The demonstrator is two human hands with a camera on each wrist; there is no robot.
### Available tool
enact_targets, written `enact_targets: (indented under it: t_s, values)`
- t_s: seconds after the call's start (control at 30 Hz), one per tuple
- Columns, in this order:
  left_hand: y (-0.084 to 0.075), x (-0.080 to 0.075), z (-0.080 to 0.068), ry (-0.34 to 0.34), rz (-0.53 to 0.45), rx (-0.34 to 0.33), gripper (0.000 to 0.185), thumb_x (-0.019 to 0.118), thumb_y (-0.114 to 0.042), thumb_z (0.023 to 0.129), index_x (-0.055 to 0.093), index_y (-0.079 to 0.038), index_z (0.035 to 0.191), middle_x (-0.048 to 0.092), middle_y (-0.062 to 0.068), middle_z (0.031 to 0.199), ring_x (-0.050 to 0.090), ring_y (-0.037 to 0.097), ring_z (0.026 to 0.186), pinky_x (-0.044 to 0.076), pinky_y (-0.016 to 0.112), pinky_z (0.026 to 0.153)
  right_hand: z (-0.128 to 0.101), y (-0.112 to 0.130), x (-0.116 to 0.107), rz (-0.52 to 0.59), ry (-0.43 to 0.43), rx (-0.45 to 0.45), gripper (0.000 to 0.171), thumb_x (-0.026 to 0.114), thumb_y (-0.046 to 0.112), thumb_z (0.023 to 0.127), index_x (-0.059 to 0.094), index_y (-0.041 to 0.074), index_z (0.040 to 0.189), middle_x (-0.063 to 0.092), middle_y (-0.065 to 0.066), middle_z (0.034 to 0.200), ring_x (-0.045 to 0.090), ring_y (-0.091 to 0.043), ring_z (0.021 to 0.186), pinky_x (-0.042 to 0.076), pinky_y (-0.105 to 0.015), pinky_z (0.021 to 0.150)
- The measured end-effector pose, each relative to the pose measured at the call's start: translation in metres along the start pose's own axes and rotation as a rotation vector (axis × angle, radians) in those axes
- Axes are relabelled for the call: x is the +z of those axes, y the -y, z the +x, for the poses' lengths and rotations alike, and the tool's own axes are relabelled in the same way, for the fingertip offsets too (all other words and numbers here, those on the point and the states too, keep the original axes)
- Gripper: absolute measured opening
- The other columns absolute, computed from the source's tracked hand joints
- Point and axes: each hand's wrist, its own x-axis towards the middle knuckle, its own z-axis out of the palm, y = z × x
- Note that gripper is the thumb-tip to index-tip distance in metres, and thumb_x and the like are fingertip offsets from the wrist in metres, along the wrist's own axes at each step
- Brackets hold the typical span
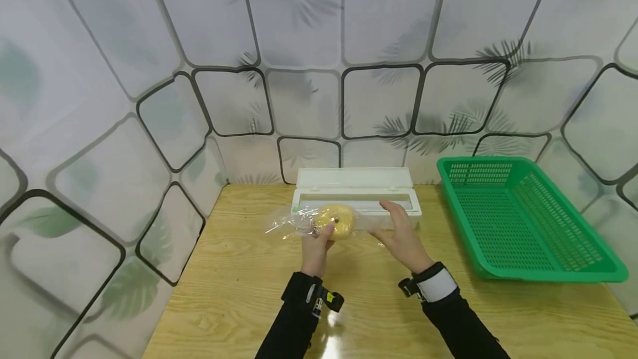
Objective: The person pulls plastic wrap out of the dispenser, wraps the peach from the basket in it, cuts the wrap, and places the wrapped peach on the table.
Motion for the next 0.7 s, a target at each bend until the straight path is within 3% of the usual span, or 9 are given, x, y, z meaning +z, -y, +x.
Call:
enact_targets:
  t_s: [0.13,0.2,0.33,0.5,0.63,0.7]
  values:
    - [-0.004,-0.003,-0.003,-0.032,-0.084,0.003,0.026,0.059,-0.01,0.084,0.055,0.004,0.105,0.06,0.004,0.093,0.059,0.013,0.083,0.048,0.028,0.076,-0.007,-0.005,-0.01,0.107,-0.104,0.076,0.033,0.06,0.003,0.083,0.051,-0.008,0.112,0.054,-0.021,0.106,0.051,-0.032,0.097,0.043,-0.044,0.081]
    - [-0.005,-0.004,-0.004,-0.06,-0.118,-0.003,0.022,0.058,-0.011,0.084,0.057,0.0,0.103,0.061,0.004,0.091,0.059,0.013,0.082,0.048,0.028,0.075,-0.011,-0.006,-0.012,0.141,-0.126,0.143,0.024,0.056,0.005,0.086,0.056,-0.008,0.106,0.057,-0.019,0.099,0.055,-0.03,0.089,0.047,-0.042,0.075]
    - [-0.006,-0.003,-0.007,-0.111,-0.172,-0.002,0.015,0.058,-0.012,0.084,0.058,-0.005,0.098,0.06,0.003,0.087,0.059,0.011,0.077,0.049,0.028,0.072,-0.018,-0.005,-0.011,0.261,-0.064,0.351,0.03,0.049,0.019,0.092,0.057,-0.007,0.104,0.06,-0.018,0.094,0.057,-0.027,0.082,0.048,-0.038,0.07]
    - [-0.004,-0.001,-0.012,-0.109,-0.188,0.005,0.011,0.056,-0.01,0.085,0.058,-0.008,0.096,0.06,0.002,0.085,0.058,0.01,0.075,0.049,0.026,0.069,-0.022,-0.001,-0.008,0.473,0.013,0.584,0.038,0.049,0.026,0.091,0.055,-0.008,0.105,0.061,-0.018,0.094,0.059,-0.023,0.084,0.049,-0.033,0.073]
    - [-0.002,0.0,-0.013,-0.093,-0.185,0.008,0.012,0.056,-0.009,0.084,0.059,-0.009,0.096,0.06,0.002,0.087,0.058,0.01,0.076,0.049,0.025,0.069,-0.022,-0.001,-0.007,0.496,-0.057,0.595,0.031,0.056,0.019,0.088,0.057,-0.008,0.103,0.06,-0.016,0.091,0.058,-0.019,0.08,0.049,-0.026,0.071]
    - [-0.002,0.0,-0.014,-0.098,-0.175,0.007,0.012,0.057,-0.009,0.084,0.059,-0.008,0.096,0.06,0.002,0.087,0.058,0.011,0.076,0.049,0.025,0.07,-0.022,-0.002,-0.007,0.468,-0.125,0.547,0.028,0.058,0.019,0.087,0.059,-0.007,0.098,0.059,-0.015,0.086,0.056,-0.017,0.076,0.048,-0.025,0.067]
